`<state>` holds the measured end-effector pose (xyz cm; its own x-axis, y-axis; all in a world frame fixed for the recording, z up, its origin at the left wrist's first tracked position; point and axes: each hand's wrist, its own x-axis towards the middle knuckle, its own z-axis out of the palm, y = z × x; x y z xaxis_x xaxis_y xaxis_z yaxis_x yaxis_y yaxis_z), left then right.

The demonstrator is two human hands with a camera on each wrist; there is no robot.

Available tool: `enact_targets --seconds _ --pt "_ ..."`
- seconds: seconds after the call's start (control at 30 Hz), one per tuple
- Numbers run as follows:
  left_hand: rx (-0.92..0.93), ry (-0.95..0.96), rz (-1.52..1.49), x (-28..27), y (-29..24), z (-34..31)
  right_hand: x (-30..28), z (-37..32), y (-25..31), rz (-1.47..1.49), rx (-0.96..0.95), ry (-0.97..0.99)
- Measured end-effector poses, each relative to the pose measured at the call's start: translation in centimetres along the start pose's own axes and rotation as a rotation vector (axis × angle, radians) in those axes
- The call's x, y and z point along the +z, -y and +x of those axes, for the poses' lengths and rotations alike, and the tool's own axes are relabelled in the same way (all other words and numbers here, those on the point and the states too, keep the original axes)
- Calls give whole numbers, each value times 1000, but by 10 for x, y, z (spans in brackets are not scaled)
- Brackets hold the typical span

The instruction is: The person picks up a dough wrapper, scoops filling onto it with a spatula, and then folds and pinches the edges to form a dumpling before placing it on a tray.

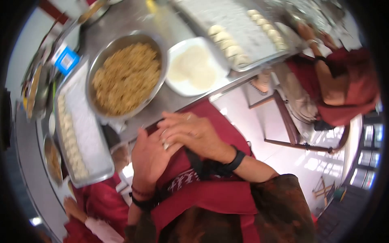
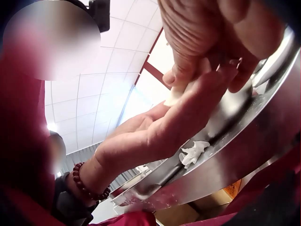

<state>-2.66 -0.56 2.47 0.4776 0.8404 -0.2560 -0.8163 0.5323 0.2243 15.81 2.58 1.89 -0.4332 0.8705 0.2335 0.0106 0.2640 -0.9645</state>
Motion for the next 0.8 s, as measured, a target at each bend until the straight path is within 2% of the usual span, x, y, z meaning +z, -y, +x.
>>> enact_targets --seconds 0.07,0.13,0.23,0.4,0.5,0.57,0.6,0.63,0.73,0.8 --pt "13 -31 43 3 2 1 1 -1 1 80 0 -59" --pt "14 -61 91 9 2 3 -5 0 -1 -31 -58 -15" --pt "25 -72 145 4 0 7 -7 0 0 -111 -65 -52" --pt "-13 -36 151 14 1 20 -23 -1 0 -24 0 -74" --pt "-20 -142 192 22 5 28 -37 0 -1 129 80 -100" --pt "-68 -81 285 17 3 33 -58 4 7 272 197 -112" --pt "-96 -50 331 13 3 34 -71 8 10 259 186 -123" --pt "-85 -124 194 6 4 35 -86 12 14 246 178 -135" --pt "-98 -165 215 -9 2 39 -134 28 22 197 171 -213" --pt "-123 -158 203 -16 0 41 -172 42 31 56 183 -274"
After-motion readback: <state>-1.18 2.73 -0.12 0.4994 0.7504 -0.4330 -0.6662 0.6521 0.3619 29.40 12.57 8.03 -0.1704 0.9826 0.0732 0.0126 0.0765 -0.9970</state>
